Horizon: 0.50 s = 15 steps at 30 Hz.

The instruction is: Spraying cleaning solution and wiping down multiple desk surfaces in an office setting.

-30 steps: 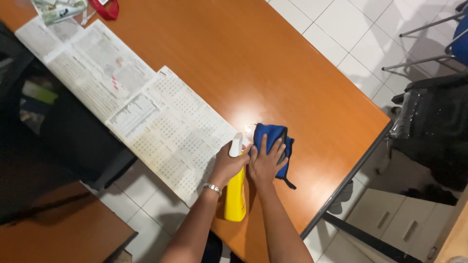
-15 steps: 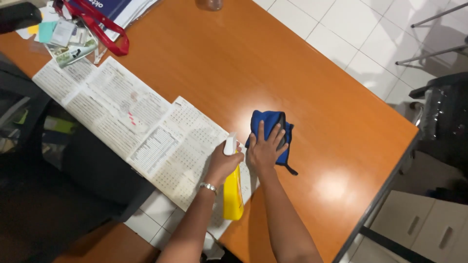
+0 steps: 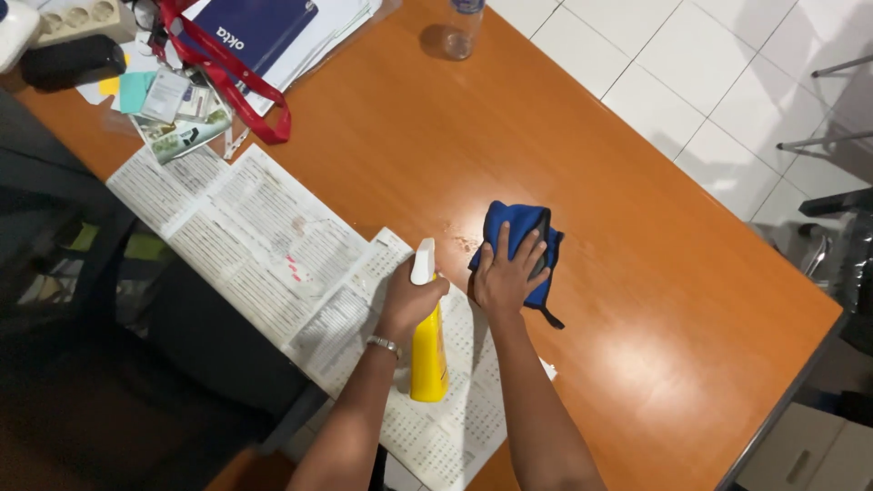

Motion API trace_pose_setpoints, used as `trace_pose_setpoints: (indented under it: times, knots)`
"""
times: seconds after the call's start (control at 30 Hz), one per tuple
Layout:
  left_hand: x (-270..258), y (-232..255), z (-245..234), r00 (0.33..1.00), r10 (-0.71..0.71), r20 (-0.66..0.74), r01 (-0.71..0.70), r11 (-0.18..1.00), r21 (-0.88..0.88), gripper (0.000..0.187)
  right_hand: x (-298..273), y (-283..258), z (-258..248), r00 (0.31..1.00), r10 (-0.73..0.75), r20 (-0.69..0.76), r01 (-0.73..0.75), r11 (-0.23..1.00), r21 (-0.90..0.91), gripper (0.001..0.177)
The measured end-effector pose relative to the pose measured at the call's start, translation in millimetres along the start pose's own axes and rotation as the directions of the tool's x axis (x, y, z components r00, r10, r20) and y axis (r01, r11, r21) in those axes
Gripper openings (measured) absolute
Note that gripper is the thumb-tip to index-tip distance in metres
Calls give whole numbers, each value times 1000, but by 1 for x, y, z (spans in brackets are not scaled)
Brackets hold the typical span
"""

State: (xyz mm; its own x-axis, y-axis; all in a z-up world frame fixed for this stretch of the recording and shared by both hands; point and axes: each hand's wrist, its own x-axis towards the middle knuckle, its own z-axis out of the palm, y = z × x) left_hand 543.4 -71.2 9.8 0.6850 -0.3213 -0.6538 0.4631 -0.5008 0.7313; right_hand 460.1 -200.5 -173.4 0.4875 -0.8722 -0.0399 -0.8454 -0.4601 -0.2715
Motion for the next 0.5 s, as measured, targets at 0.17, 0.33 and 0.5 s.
trace_pose_setpoints:
  times: [0.17, 0.33, 0.5]
  knots:
    - [40, -9, -30, 1000, -11, 14, 11, 999, -41, 43, 2, -40, -7, 986, 105, 128, -112, 993, 43, 55]
    - [67, 1, -83, 1000, -3, 14, 4, 999, -37, 43, -4, -98, 8, 977, 149, 154, -157, 986, 46, 55]
    - [95, 2, -122, 999, 10, 44, -8, 999, -40, 41, -8, -147, 28, 984, 89, 154, -89, 996, -5, 56]
